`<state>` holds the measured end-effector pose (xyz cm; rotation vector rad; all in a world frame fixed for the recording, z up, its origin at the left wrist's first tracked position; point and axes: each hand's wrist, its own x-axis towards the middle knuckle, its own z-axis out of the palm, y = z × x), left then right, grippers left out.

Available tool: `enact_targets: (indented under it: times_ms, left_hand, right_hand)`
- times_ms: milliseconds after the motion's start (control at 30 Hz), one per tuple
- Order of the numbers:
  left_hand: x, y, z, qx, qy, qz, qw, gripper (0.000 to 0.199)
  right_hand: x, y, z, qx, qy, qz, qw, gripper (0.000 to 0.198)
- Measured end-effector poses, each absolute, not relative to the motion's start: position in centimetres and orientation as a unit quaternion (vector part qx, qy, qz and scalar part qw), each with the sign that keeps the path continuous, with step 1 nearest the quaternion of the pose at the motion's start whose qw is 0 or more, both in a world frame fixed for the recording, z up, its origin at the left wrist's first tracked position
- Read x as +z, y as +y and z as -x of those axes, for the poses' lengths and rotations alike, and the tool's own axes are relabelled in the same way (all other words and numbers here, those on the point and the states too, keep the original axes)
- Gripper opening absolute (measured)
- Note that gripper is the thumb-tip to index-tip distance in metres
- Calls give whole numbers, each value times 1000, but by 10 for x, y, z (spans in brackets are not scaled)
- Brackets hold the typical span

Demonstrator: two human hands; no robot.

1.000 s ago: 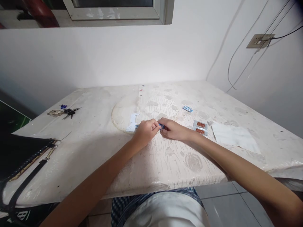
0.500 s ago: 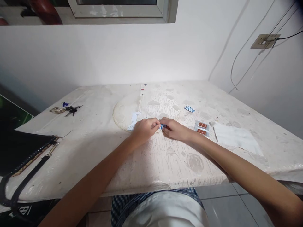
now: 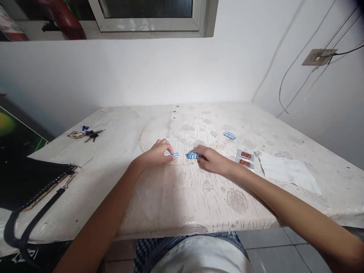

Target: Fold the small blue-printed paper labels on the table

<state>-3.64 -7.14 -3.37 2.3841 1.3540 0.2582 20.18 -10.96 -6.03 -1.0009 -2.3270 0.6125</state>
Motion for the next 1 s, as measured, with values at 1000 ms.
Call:
enact_targets:
  times_ms: [1000]
  left_hand:
    - [-52, -109, -27, 252, 372, -871, 199, 24]
  right_hand:
    - [-57, -113, -203, 246, -854, 373, 266, 31]
